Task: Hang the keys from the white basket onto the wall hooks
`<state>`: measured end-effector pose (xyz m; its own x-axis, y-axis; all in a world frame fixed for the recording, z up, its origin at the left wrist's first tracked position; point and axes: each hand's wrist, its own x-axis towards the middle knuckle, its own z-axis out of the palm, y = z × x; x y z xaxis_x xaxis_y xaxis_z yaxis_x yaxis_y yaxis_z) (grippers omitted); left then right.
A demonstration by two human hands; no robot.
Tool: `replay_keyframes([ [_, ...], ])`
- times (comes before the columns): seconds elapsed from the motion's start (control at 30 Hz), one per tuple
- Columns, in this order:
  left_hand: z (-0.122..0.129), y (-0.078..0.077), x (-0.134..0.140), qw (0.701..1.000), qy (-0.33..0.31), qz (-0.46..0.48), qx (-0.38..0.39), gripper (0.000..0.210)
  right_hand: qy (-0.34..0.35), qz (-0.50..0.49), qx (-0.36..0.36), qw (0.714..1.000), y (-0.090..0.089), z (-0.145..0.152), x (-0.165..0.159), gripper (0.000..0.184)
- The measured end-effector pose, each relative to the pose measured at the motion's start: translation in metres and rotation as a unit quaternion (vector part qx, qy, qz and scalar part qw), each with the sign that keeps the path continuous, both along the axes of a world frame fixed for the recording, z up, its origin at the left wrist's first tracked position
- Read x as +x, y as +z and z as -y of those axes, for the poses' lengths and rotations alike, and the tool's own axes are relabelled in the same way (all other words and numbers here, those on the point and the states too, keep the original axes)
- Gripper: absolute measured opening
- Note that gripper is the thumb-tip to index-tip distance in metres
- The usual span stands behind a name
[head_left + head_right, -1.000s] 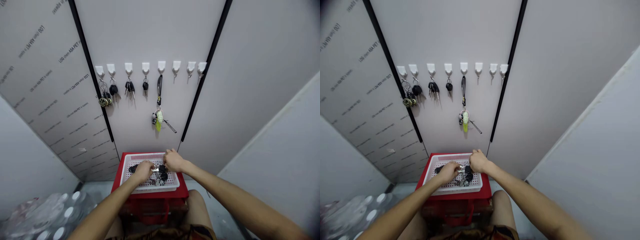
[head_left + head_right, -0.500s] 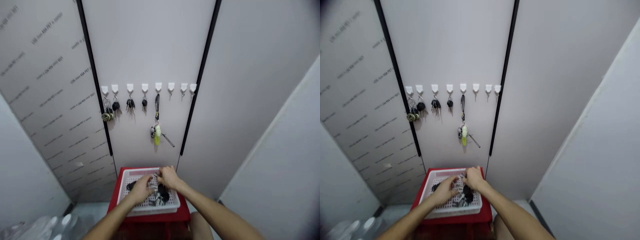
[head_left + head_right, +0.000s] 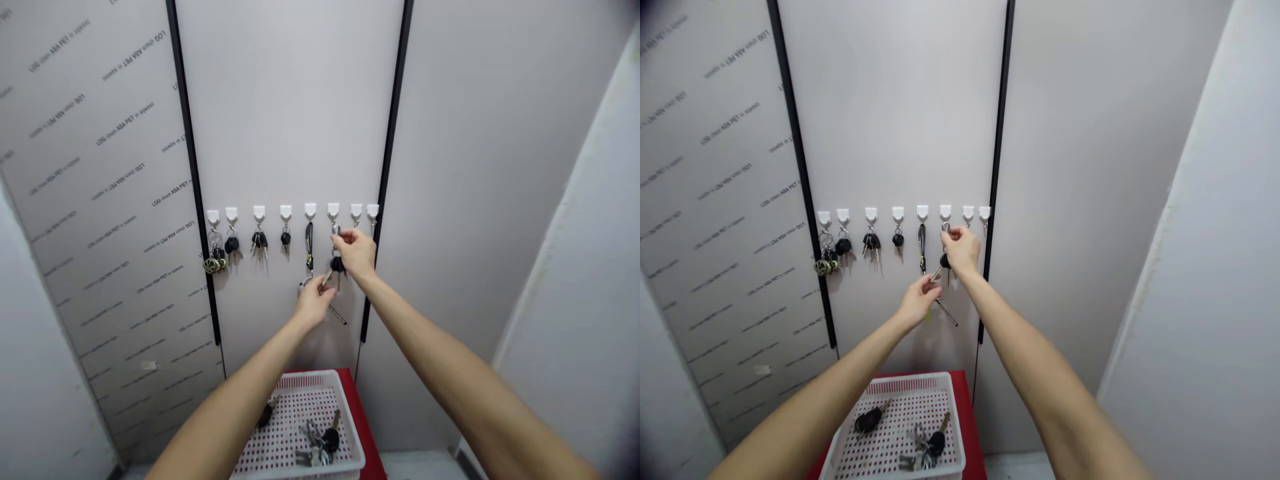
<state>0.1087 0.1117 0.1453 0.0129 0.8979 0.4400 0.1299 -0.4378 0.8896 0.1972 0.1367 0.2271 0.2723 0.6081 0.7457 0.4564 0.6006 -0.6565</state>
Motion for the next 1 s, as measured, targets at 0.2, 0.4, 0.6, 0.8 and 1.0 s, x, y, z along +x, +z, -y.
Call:
replay_keyframes([
  [0.2,0.001,-0.004,-0.014,1.000,0.017,-0.009,-0.023,0.029,-0.088,0.059,-0.045,0.993,0.020,-0.032,-0.002,0.019],
  [0.4,0.025,-0.052,-0.063,0.984,0.064,-0.142,-0.092,0.027,-0.071,0.093,-0.005,0.993,-0.002,-0.028,0.007,0.026],
  [0.6,0.069,-0.112,-0.115,0.898,0.052,-0.409,-0.155,0.027,0.067,0.220,0.013,0.973,-0.087,0.026,-0.006,0.020],
  [0.8,0.093,-0.137,-0.111,0.774,0.038,-0.622,-0.112,0.023,0.252,0.447,-0.211,0.832,-0.198,0.070,-0.051,0.022],
  [1.0,0.091,-0.144,-0.111,0.830,0.036,-0.548,-0.098,0.030,0.317,0.456,-0.232,0.799,-0.228,0.076,-0.063,0.027],
])
